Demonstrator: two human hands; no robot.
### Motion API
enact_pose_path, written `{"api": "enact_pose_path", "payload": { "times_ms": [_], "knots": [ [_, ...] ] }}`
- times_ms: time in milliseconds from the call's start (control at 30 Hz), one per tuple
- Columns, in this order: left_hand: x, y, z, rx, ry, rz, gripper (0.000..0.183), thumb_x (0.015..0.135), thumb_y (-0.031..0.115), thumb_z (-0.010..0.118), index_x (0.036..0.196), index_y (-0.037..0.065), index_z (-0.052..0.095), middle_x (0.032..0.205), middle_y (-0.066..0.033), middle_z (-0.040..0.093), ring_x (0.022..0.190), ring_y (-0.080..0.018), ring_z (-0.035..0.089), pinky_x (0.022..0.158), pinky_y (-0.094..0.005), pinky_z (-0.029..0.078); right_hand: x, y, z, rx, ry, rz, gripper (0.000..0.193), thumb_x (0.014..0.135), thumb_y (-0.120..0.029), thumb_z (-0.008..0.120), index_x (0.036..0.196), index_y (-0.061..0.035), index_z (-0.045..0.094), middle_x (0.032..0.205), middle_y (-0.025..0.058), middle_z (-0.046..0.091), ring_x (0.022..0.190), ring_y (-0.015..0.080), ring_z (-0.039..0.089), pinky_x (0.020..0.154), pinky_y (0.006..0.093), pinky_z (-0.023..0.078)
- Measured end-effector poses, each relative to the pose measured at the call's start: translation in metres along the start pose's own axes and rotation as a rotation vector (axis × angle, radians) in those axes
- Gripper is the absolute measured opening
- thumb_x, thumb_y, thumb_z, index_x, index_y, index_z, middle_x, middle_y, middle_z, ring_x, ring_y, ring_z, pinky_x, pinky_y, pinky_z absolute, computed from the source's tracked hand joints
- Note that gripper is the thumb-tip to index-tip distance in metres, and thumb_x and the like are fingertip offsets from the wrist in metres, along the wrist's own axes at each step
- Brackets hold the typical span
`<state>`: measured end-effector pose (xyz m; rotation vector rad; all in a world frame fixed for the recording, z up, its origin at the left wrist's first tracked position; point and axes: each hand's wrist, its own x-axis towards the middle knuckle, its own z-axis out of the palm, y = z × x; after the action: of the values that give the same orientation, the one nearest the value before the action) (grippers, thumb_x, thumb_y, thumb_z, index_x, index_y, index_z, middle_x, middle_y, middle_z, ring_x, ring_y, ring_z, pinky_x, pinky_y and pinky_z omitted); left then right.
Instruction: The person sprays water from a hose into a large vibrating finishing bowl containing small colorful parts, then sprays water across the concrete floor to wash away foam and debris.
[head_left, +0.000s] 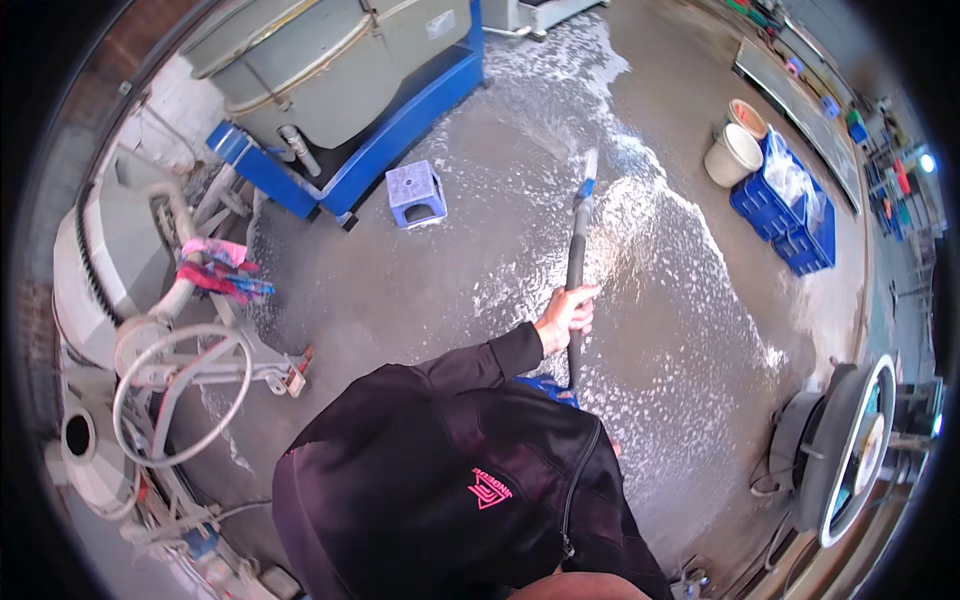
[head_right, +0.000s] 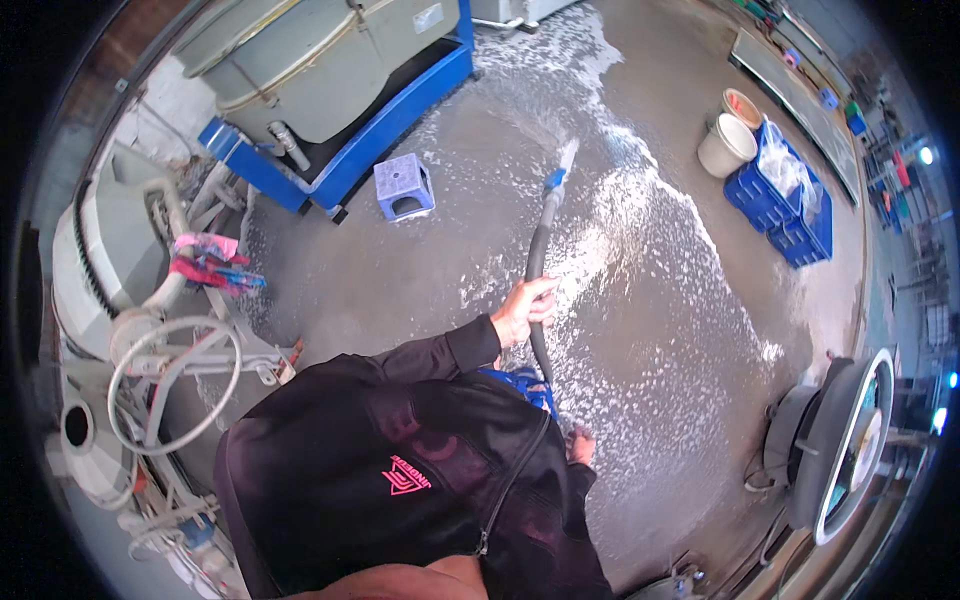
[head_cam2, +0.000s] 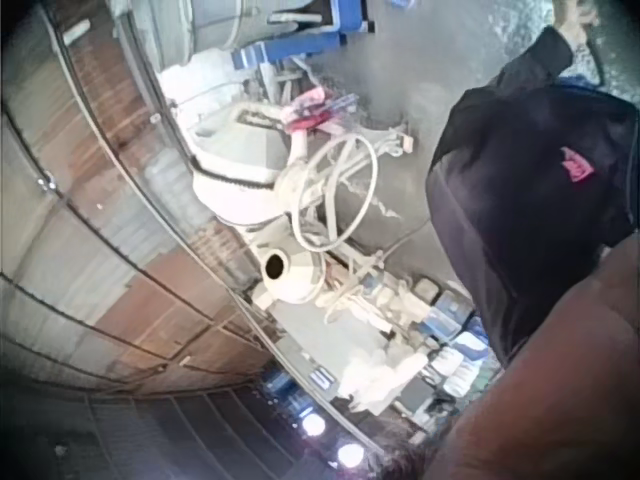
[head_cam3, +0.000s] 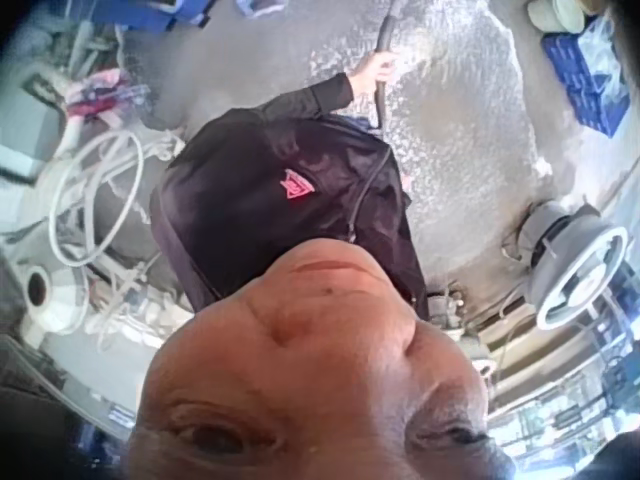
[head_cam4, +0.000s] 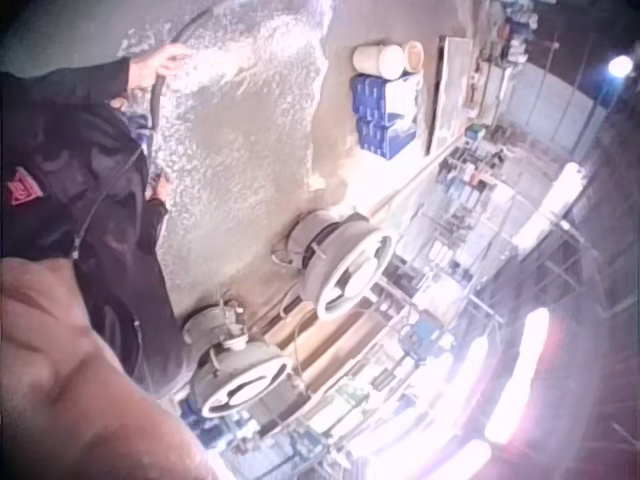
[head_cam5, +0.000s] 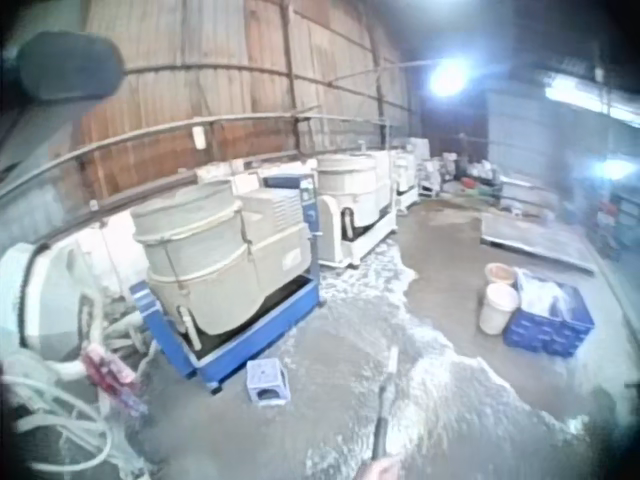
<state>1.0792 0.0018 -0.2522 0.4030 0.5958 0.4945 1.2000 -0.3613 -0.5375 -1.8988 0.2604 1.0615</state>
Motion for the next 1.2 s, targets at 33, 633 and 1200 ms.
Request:
{"api": "enact_pose_path", "payload": {
  "times_ms": [33, 633, 1200],
  "knots": [
    [0.005, 0.006, 0.001, 0.019, -0.001, 0.002, 0.024, 0.082, 0.021, 0.055, 0.064, 0.015, 0.040, 0.043, 0.0086, 0.027, 0.033, -0.0044, 0.024, 0.039, -0.0239, 0.027, 0.001, -0.003, 0.000, 0.039, -0.074, 0.038, 0.021, 0.081, -0.022, 0.056, 0.095, -0.0066, 0.059, 0.071, 0.0068, 0.061, 0.055, 0.0175, 0.058, 0.044, 0.0288, 0.042],
    [0.093, 0.045, 0.006, -0.009, 0.024, -0.126, 0.027, 0.084, 0.021, 0.051, 0.062, 0.017, 0.037, 0.041, 0.0085, 0.025, 0.032, -0.0045, 0.023, 0.039, -0.0237, 0.026, 0.075, -0.135, 0.003, -0.267, -0.027, 0.066, 0.030, 0.077, -0.023, 0.060, 0.097, -0.0002, 0.058, 0.070, 0.0109, 0.061, 0.062, 0.0225, 0.061, 0.055, 0.0333, 0.050],
    [0.253, 0.102, 0.101, 0.122, 0.146, 0.266, 0.024, 0.082, 0.018, 0.056, 0.065, 0.014, 0.039, 0.042, 0.0073, 0.027, 0.032, -0.0046, 0.026, 0.035, -0.0241, 0.027, 0.163, -0.283, 0.007, -0.351, -0.097, -0.057, 0.021, 0.076, -0.023, 0.054, 0.071, -0.0034, 0.062, 0.065, 0.0122, 0.062, 0.056, 0.0211, 0.059, 0.051, 0.0350, 0.046]
  ]
}}
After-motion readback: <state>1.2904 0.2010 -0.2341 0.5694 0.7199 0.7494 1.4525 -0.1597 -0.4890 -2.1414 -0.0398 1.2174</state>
